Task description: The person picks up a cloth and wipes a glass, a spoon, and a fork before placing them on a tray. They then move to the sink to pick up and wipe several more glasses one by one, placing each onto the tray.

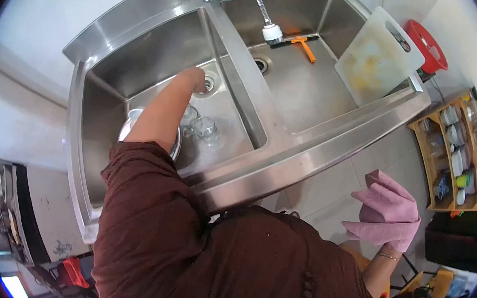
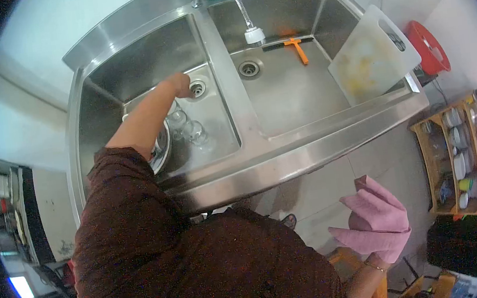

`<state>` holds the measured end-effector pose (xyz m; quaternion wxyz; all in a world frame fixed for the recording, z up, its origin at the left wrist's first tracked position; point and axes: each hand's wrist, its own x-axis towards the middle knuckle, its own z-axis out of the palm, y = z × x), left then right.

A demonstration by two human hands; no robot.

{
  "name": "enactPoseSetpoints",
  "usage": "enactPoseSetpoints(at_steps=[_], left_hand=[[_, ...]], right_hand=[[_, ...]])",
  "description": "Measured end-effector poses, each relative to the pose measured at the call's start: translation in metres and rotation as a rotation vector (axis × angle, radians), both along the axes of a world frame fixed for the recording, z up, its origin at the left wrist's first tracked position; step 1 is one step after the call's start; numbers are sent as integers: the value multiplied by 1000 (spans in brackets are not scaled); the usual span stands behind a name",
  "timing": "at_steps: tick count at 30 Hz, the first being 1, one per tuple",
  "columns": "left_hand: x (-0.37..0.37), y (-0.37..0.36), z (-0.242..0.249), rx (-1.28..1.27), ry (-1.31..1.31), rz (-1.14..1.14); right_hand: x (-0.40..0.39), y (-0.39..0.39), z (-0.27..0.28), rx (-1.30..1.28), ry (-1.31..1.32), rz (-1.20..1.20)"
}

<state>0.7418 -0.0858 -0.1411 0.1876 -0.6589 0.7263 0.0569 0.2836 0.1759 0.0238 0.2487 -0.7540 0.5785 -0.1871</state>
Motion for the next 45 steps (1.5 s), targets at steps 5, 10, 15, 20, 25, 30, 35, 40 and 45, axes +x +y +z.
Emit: enactPoseSetpoints(at_steps=[5, 10, 15, 20, 25, 30, 35, 40, 45], left_hand=[[14, -36, -70, 411, -82, 138], [10, -25, -78, 510, -227, 236], [-11, -16, -62, 638, -388, 189], [-14, -9, -69, 660, -493, 253], [-5, -5, -70, 778, -430, 300], [2, -6, -88, 783, -408, 272], [-4, -1, -80, 681, -395, 233], [8, -2, -102, 459, -363, 148], [-14, 12, -59, 500, -403, 124]], right_hand=[[-7, 27, -17, 83, -186, -249], [-10, 43, -32, 156, -355, -441], [-12, 51, -41, 184, -428, -509], [-12, 52, -50, 191, -466, -530], [-11, 52, -54, 175, -454, -482], [-10, 50, -55, 112, -372, -349], [-8, 41, -52, -40, -165, -72], [-4, 28, -49, -193, 28, 194], [-1, 19, -47, -266, 121, 315]])
